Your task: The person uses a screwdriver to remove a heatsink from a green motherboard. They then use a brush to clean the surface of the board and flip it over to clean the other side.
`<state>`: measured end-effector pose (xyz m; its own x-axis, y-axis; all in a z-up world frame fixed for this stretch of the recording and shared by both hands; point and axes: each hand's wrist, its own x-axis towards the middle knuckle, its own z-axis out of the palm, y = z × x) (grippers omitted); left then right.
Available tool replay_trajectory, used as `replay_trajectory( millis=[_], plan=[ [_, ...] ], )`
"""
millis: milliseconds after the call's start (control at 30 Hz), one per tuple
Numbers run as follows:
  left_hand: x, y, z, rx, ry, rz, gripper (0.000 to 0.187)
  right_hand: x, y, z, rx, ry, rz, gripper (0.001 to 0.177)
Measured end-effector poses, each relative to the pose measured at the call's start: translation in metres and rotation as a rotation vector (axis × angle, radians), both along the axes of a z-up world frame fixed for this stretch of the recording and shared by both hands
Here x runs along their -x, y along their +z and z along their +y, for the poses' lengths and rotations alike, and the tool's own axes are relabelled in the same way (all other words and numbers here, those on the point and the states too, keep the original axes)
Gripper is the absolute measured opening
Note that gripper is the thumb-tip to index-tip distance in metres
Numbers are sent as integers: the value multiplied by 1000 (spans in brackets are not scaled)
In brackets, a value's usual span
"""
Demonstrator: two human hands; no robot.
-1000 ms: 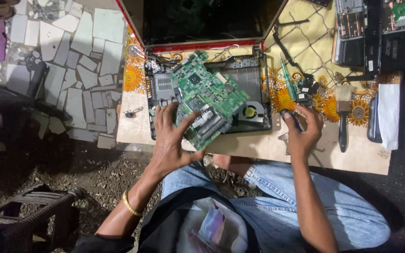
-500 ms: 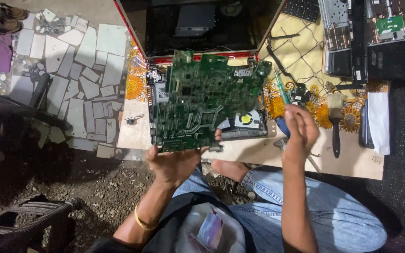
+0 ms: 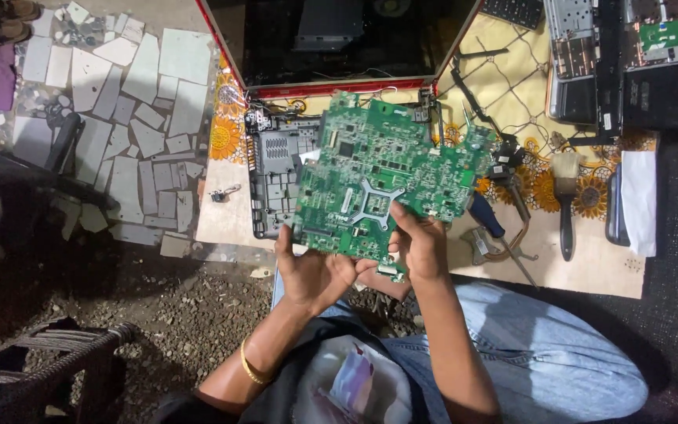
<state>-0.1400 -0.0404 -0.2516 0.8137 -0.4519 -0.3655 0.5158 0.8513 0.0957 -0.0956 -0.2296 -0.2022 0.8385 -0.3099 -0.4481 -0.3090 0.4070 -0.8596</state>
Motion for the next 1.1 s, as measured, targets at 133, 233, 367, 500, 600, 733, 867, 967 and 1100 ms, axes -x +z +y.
replay_trajectory(
  millis=[133,233,367,500,600,733,867,967,1100],
  plan=[
    [-34,62,12,-430,94,-82,108,1,-18,-16,104,-5,-83,40],
    [-41,72,31,-1351,219,-419,34,4,-6,-8,53,-144,-150,52],
    [-47,91,20,-1684,356,-1031,14,8,18,13,182,-243,-140,46],
    [-56,121,-12,-1808,388,-1332,26,9,66,38,230,-215,-78,50],
    [-65,116,-15,-1807,359,-1343,24,13,70,42,222,-233,-33,52],
    [-76,119,-10,-1830,310,-1448,28,16,83,46,278,-190,14,59],
    [-78,117,-10,-1925,232,-1567,32,21,90,51,306,-165,189,66],
    [-77,105,-12,-1979,198,-1637,28,22,91,53,352,-127,229,66],
    [-76,126,-15,-1990,116,-1688,23,15,73,54,427,-142,271,62]
  ],
)
